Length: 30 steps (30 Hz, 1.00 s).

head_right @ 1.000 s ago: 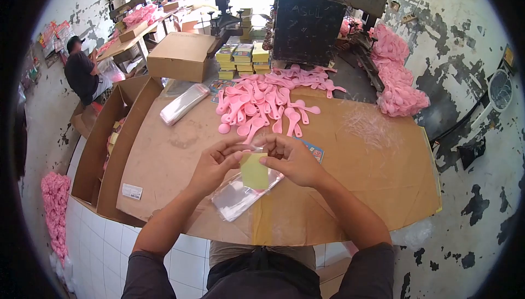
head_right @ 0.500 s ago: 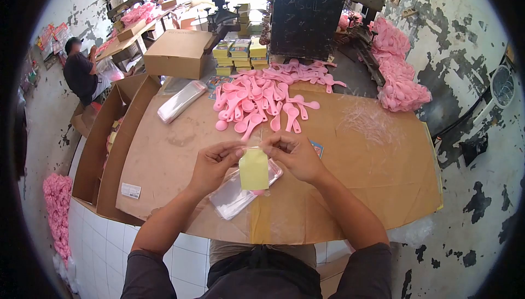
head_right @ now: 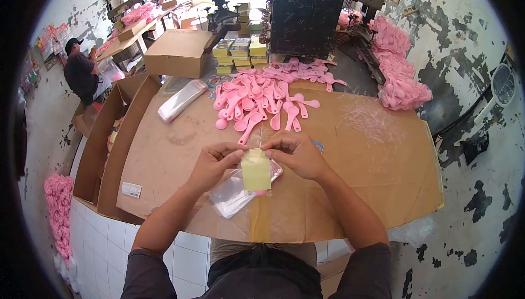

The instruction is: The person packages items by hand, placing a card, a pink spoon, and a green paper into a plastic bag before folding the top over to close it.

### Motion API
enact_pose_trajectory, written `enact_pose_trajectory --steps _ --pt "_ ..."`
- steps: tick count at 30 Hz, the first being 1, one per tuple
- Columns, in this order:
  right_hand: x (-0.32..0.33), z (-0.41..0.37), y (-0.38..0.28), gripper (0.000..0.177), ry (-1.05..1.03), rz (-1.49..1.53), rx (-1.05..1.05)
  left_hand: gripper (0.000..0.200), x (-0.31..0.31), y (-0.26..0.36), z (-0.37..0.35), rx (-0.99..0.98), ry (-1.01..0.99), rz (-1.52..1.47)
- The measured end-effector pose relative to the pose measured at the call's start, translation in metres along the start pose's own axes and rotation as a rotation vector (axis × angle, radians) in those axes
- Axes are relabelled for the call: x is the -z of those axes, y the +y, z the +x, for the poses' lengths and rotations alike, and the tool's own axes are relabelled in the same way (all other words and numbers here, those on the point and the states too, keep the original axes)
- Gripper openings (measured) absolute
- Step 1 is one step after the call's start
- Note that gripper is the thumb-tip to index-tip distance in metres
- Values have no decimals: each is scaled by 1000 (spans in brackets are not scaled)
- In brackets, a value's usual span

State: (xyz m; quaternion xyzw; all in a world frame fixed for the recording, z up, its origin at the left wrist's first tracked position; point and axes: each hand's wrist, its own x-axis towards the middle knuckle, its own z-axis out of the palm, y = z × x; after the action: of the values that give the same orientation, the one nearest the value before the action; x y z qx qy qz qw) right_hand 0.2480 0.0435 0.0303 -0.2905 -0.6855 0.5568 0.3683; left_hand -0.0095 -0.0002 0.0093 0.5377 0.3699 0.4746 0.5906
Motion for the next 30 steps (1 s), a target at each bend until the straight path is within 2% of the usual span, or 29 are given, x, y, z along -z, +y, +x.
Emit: enact_pose_trajectory --steps 6,10,15,18,21,22,24,25,27,29,30 --pt "4 1 11 26 -13 21 -8 28 0 -1 2 13 -45 -19" --pt "-6 -2 -1 35 -8 6 -2 29 0 -5 2 -13 9 25" --pt "-5 -4 -3 38 -145 -24 -94 30 3 3 4 -47 61 -23" --pt "-3 -1 -6 38 -163 38 -72 31 -15 6 4 -245 156 -65" --pt "3 2 -11 35 -142 107 -54 32 7 9 0 -4 -100 60" --pt "6 3 -12 33 -131 126 -54 31 12 12 -1 -4 -81 75" --pt "18 7 -17 29 -39 -24 -58 29 24 25 0 -5 -45 109" --pt "26 7 -19 28 9 -99 -60 26 35 29 -1 -52 32 88" --pt "48 6 -18 29 116 -495 -36 25 72 27 2 -324 312 -100" --pt "69 1 -6 31 197 -769 -6 39 92 53 0 -627 667 -294" --pt "78 -5 7 33 226 -846 7 46 90 71 -4 -704 720 -325"
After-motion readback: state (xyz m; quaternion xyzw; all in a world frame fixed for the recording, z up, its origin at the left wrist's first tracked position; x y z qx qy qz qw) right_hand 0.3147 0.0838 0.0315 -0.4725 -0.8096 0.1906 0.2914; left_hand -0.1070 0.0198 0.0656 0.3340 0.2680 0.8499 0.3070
